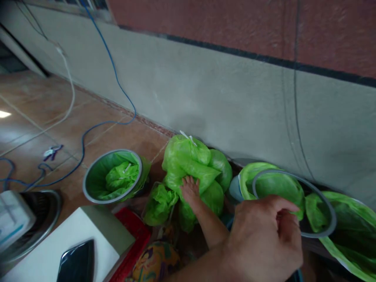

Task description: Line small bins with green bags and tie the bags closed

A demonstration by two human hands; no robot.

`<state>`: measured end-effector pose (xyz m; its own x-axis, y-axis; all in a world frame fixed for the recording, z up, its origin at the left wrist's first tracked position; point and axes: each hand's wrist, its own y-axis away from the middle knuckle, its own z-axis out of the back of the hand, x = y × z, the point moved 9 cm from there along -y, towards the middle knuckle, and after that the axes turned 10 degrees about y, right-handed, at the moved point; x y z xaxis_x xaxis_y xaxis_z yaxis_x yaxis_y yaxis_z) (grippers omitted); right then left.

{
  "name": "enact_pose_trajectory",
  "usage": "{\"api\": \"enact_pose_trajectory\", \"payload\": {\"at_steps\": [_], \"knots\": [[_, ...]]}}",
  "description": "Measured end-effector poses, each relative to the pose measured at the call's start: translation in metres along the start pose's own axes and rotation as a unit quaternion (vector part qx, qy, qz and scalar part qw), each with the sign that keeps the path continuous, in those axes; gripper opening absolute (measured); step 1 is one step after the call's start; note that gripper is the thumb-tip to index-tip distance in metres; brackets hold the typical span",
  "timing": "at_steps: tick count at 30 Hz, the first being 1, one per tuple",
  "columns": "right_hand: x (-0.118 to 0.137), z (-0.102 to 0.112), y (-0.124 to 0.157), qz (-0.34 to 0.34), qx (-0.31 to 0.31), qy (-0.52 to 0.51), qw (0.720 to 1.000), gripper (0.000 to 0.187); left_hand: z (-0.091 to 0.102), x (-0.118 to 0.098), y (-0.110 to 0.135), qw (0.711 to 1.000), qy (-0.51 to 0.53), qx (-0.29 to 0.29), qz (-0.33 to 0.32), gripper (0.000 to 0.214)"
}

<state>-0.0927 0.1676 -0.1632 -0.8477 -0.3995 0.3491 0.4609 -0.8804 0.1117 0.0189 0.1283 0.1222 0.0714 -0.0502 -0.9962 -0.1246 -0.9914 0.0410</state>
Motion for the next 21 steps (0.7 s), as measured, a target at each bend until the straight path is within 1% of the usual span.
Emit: {"api": "enact_pose_trajectory", "payload": {"at_steps": [2, 3, 5, 8, 10, 11, 13, 14, 16, 17, 18, 19, 20, 21], "knots": [[-0.027, 0.0, -0.02, -0.035, -0.003, -0.01, 0.999, 0.034, -0.006, 0.008, -0.001, 1.0, 0.0, 0.01, 0.018, 0.032], [-0.034, 0.0, -0.028, -0.039, -0.002, -0.012, 0.999, 0.034, -0.008, 0.011, -0.002, 1.0, -0.002, 0.018, 0.025, 0.033], [-0.032, 0.004, -0.035, -0.034, 0.005, 0.0, 0.999, 0.035, -0.008, 0.015, -0.005, 0.999, -0.003, 0.024, 0.03, 0.034], [-0.005, 0.014, -0.025, -0.018, 0.001, 0.049, 0.999, 0.035, 0.001, 0.014, -0.01, 1.0, 0.008, 0.0, 0.026, 0.034], [0.022, 0.016, -0.007, 0.01, 0.0, 0.063, 0.998, 0.039, 0.006, 0.012, -0.012, 0.999, 0.017, -0.012, 0.029, 0.034], [0.037, 0.012, 0.004, 0.032, 0.007, 0.058, 0.998, 0.039, 0.006, 0.012, -0.013, 0.999, 0.021, -0.006, 0.034, 0.034], [0.072, -0.009, 0.029, 0.112, 0.055, 0.021, 0.992, 0.037, 0.002, 0.013, -0.012, 0.999, 0.024, 0.011, 0.044, 0.034], [0.083, -0.024, 0.041, 0.124, 0.087, -0.002, 0.988, 0.035, 0.0, 0.013, -0.011, 0.998, 0.024, 0.019, 0.047, 0.035], [0.096, -0.054, 0.057, 0.114, 0.156, -0.019, 0.981, 0.038, -0.003, 0.013, -0.009, 0.998, 0.021, 0.024, 0.046, 0.035], [0.1, -0.067, 0.062, 0.105, 0.186, -0.017, 0.977, 0.042, -0.004, 0.014, -0.007, 0.999, 0.018, 0.024, 0.045, 0.035], [0.103, -0.075, 0.064, 0.097, 0.206, -0.017, 0.974, 0.045, -0.005, 0.014, -0.006, 0.999, 0.016, 0.024, 0.046, 0.035], [0.107, -0.075, 0.063, 0.09, 0.212, -0.024, 0.973, 0.047, -0.005, 0.015, -0.006, 0.999, 0.014, 0.026, 0.044, 0.035], [0.11, -0.068, 0.059, 0.083, 0.2, -0.046, 0.975, 0.048, -0.005, 0.014, -0.005, 0.999, 0.013, 0.027, 0.041, 0.035], [0.112, -0.053, 0.053, 0.073, 0.172, -0.088, 0.978, 0.047, -0.005, 0.014, -0.005, 0.999, 0.009, 0.028, 0.036, 0.035]]}}
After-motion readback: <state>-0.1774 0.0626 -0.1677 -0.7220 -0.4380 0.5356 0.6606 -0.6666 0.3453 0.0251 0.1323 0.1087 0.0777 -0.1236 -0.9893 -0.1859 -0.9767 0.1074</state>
